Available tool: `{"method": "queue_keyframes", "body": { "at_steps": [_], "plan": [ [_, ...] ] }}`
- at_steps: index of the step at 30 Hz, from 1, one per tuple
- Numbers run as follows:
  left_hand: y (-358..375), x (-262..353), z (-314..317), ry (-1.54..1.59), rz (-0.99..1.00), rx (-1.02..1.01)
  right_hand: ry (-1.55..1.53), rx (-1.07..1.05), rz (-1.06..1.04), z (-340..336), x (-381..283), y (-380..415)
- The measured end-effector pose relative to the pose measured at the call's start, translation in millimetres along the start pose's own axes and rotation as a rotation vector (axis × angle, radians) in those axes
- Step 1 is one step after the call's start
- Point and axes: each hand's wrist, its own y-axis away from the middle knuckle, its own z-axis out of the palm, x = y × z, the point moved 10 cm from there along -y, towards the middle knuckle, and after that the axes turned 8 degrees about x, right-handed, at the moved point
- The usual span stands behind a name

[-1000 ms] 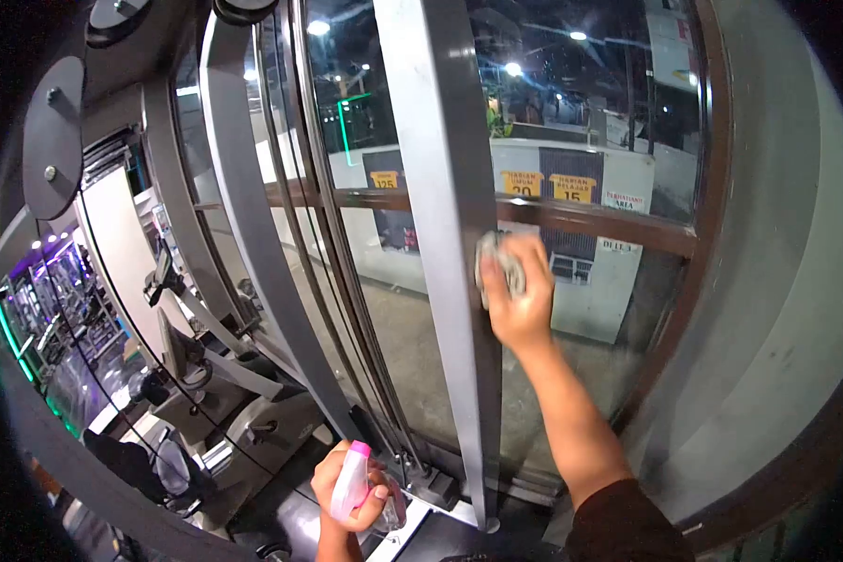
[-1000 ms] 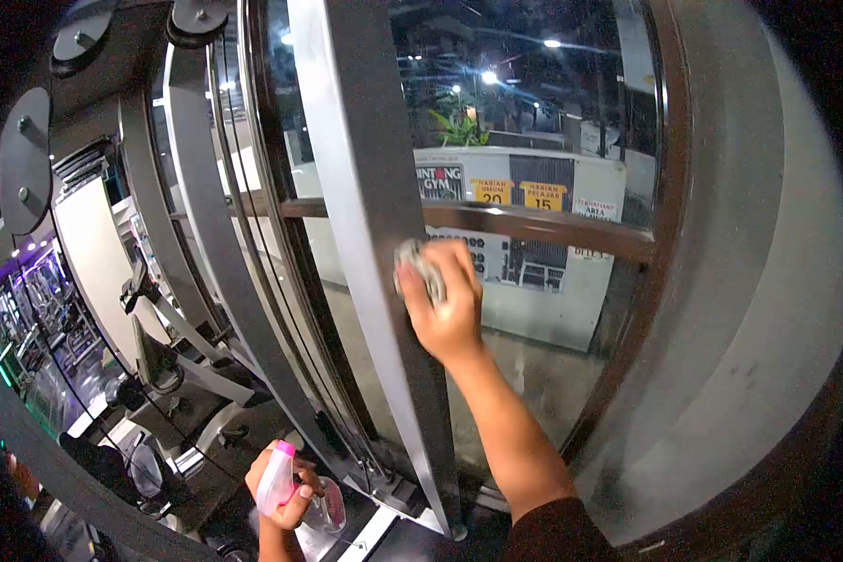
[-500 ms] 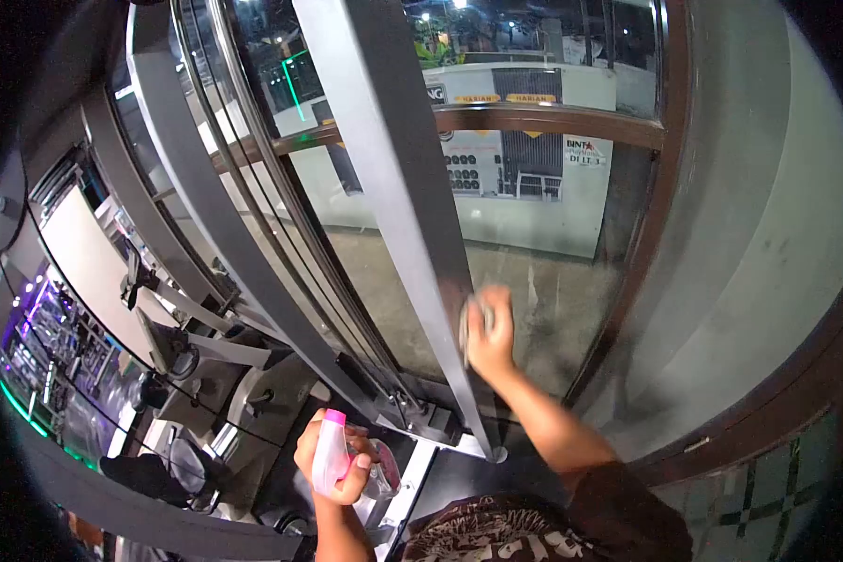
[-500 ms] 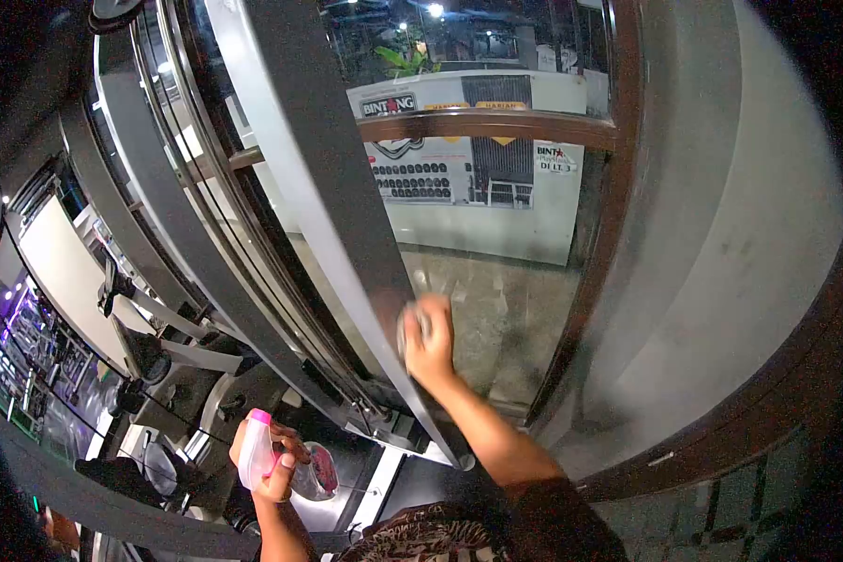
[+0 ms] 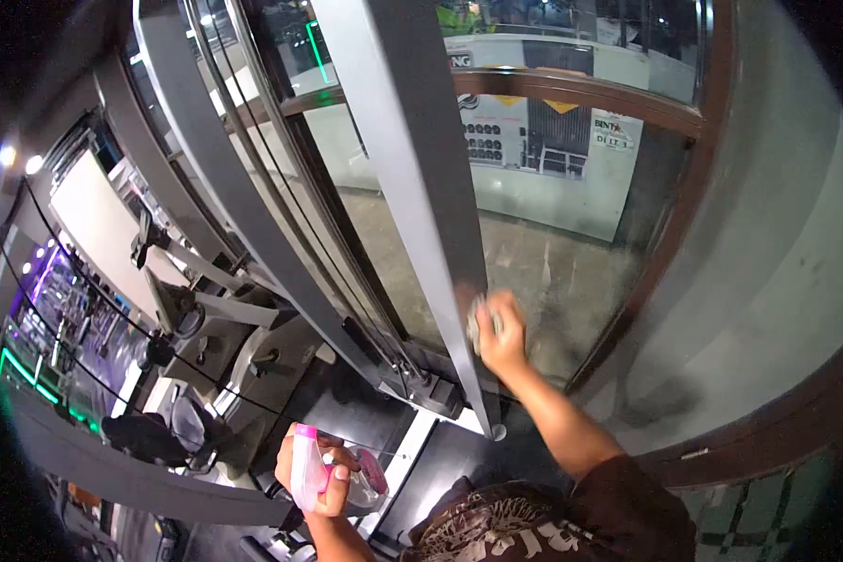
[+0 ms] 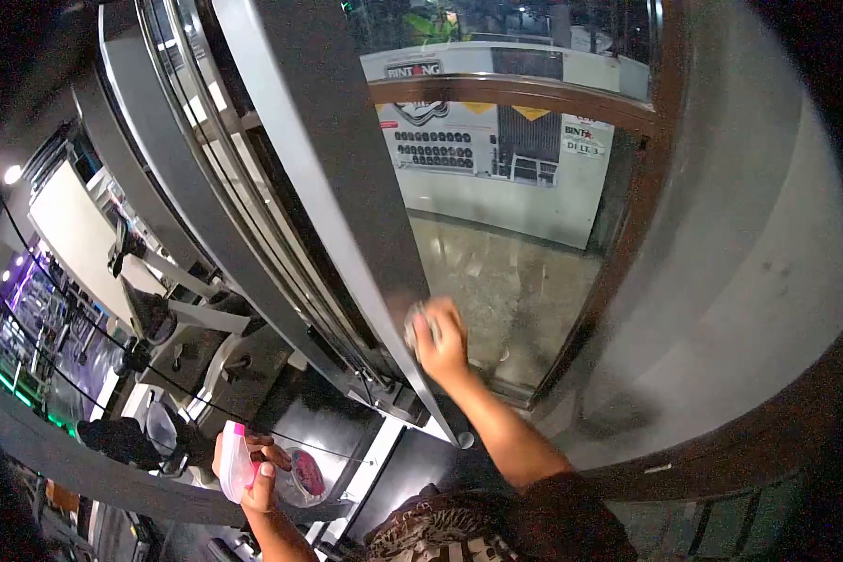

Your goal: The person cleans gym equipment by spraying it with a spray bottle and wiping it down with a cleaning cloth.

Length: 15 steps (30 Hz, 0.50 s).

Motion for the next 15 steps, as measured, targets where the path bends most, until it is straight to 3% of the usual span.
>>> {"method": "queue_keyframes", "body": {
  "at_steps": [3,5,6,10,12,15],
  "plan": [
    [13.9,-3.3,0.2,-0.101,0.004,0.006,0.02,-0.05,0.354,-20.0,78.3,140.1],
    [19.4,-3.9,-1.6,-0.147,0.006,0.022,-0.012,-0.007,0.532,-18.0,98.8,167.9],
    [22.0,-2.3,-0.9,-0.146,0.004,0.039,0.122,0.01,0.422,-15.9,77.2,139.1],
    [26.7,1.5,7.5,-0.125,0.002,0.068,-0.023,0.083,0.203,-0.2,26.0,27.3],
    [25.5,0.2,16.5,-0.093,-0.008,0.052,-0.136,0.15,-0.077,0.9,-33.3,-38.7],
    [24.6,2.8,27.5,-0.09,-0.024,0.048,-0.102,0.037,-0.438,16.7,-142.9,-113.8]
  ]
}}
